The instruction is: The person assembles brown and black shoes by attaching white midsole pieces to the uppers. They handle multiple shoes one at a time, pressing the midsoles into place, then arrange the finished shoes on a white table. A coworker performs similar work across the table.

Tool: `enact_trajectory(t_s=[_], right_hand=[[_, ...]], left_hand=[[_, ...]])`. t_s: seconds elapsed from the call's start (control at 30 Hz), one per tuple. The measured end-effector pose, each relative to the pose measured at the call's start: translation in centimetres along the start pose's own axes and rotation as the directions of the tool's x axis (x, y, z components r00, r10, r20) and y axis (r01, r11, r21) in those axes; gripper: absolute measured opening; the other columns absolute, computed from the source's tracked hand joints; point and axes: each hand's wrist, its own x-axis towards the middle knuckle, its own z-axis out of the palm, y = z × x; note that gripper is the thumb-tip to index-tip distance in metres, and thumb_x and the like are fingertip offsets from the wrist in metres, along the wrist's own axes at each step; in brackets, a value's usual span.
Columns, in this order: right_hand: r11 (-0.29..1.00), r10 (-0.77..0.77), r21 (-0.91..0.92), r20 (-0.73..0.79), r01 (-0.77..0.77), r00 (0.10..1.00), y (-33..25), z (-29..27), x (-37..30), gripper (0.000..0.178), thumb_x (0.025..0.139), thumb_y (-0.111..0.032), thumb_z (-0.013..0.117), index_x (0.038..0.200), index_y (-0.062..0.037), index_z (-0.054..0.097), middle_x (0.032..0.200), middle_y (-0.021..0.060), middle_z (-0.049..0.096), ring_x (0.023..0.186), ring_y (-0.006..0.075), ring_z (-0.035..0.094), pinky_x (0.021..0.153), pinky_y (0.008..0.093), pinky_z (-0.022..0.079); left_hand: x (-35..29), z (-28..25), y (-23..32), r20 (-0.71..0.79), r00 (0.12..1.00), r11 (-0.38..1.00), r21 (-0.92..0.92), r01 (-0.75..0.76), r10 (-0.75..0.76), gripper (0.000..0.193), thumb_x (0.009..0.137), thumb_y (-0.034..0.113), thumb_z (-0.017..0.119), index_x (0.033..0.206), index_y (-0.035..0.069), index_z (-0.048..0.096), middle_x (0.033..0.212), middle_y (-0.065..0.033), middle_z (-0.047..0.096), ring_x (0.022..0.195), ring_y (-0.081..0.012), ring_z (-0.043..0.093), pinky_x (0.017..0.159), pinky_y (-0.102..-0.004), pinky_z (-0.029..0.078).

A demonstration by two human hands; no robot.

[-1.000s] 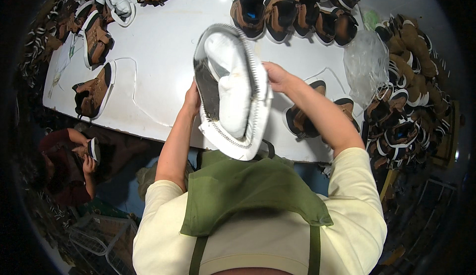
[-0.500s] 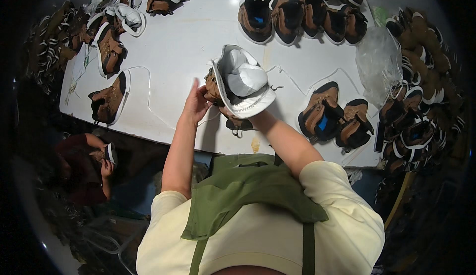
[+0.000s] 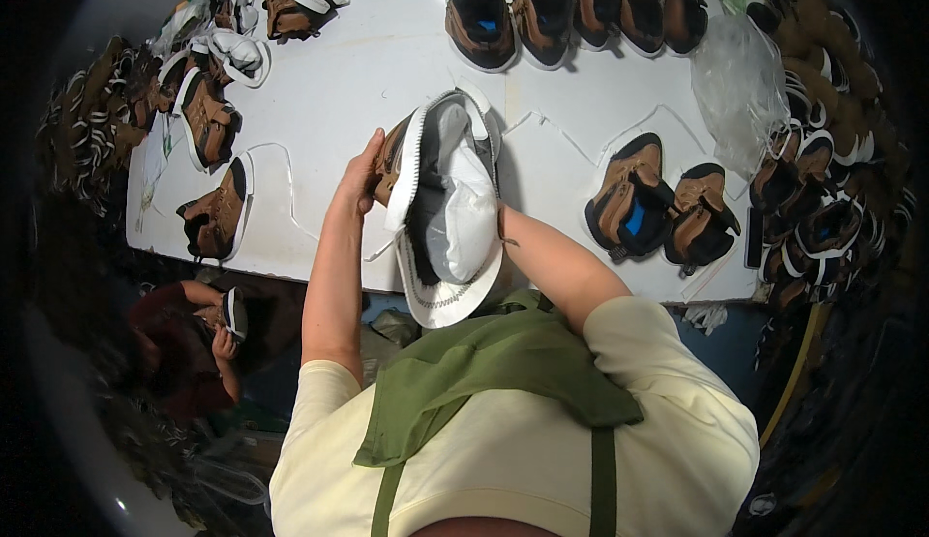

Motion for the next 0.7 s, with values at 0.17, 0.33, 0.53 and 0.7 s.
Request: enact_trajectory(t_s=[0.17, 0.33, 0.53, 0.7], right_hand=[[0.998, -0.004, 0.065, -0.055, 0.007, 0.998, 0.7, -0.4, 1.6, 0.036, 0.096, -0.03, 0.048, 0.118, -0.0019, 0.055, 0.098, 0.0113, 0.062, 0.077, 0.023, 0.061, 0.072, 0.0372, 0.052], [0.997, -0.031, 0.059, -0.214, 0.044, 0.976, 0.5, -2.5, -1.3, 0.031, 0.097, -0.025, 0.048, 0.117, -0.0028, 0.056, 0.1, 0.0108, 0.064, 0.079, 0.0227, 0.063, 0.072, 0.0381, 0.054], [0.691, -0.655, -0.684, -0.458, 0.232, 0.601, -2.0, 1.9, -10.2, 0.027, 0.091, -0.008, 0.048, 0.115, -0.0014, 0.058, 0.098, 0.01, 0.065, 0.082, 0.0195, 0.062, 0.073, 0.0301, 0.051], [-0.345, -0.896, -0.9, 0.401, 0.268, 0.192, -4.1, 7.6, -11.8, 0.027, 0.093, -0.017, 0.055, 0.114, -0.0022, 0.058, 0.113, 0.0121, 0.059, 0.105, 0.0226, 0.057, 0.09, 0.0341, 0.047]], left_hand=[[-0.7, -0.3, 3.7, 0.19, 0.981, 0.994, 0.096, -0.049, 0.03, 0.035, 0.086, 0.033, 0.071, 0.091, -0.001, 0.067, 0.081, -0.0072, 0.067, 0.072, -0.0138, 0.061, 0.07, -0.0269, 0.048], [-0.2, -0.6, 5.0, 0.017, 0.954, 0.95, -0.099, -0.297, 0.3, 0.032, 0.087, 0.025, 0.07, 0.102, -0.002, 0.062, 0.089, -0.0079, 0.067, 0.074, -0.014, 0.062, 0.068, -0.0273, 0.051], [2.7, 0.5, 2.9, 0.012, 0.932, 0.927, -0.107, -0.358, 0.362, 0.029, 0.087, 0.023, 0.071, 0.102, 0.0, 0.062, 0.087, -0.0048, 0.065, 0.075, -0.0125, 0.06, 0.069, -0.0259, 0.05], [4.6, 3.9, 1.8, 0.112, 0.913, 0.919, -0.002, -0.394, 0.392, 0.025, 0.088, 0.023, 0.07, 0.096, 0.003, 0.057, 0.079, -0.0038, 0.064, 0.066, -0.0082, 0.057, 0.058, -0.0215, 0.046]])
